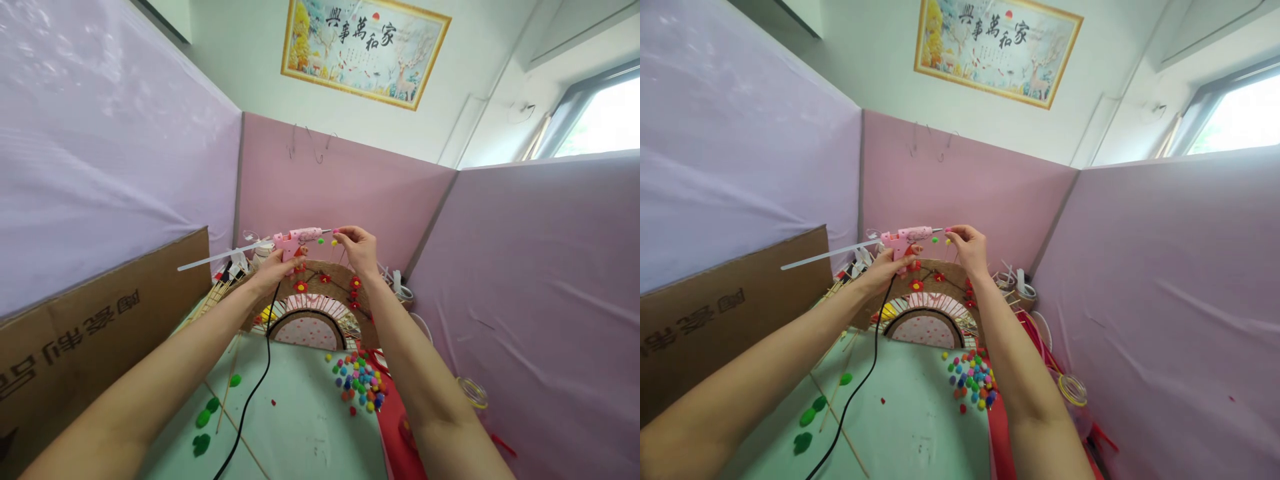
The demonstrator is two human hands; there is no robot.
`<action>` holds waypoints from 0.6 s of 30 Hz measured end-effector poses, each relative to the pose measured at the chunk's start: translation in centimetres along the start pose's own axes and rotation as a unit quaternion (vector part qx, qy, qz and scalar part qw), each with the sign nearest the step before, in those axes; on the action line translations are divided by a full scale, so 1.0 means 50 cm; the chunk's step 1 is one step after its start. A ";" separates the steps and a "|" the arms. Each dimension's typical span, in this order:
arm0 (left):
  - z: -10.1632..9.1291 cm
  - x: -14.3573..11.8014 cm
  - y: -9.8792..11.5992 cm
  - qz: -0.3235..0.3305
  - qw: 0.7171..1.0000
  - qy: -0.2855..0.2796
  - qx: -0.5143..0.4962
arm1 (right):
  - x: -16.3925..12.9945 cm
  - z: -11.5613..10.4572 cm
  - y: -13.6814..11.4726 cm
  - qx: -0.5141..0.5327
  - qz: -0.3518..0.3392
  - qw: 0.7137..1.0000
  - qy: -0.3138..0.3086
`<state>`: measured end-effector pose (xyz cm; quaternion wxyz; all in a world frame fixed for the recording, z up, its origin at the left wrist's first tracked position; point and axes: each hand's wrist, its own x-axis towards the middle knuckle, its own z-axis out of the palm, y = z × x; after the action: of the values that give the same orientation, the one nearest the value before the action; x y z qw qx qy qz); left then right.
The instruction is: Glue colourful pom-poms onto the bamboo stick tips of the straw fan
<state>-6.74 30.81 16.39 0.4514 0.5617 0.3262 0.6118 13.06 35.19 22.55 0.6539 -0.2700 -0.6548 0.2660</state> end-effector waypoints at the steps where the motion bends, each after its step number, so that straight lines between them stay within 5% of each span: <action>1: 0.000 0.000 -0.001 0.000 1.000 -0.002 -0.001 | -0.001 0.000 -0.001 -0.002 -0.005 1.000 -0.001; 18: 0.010 -0.007 0.016 -0.012 1.000 0.009 0.006 | -0.008 -0.024 -0.015 0.001 -0.007 0.999 -0.044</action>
<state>-6.41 30.13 17.07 0.4527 0.5549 0.3402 0.6095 14.25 34.37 22.81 0.6267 -0.2529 -0.6844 0.2736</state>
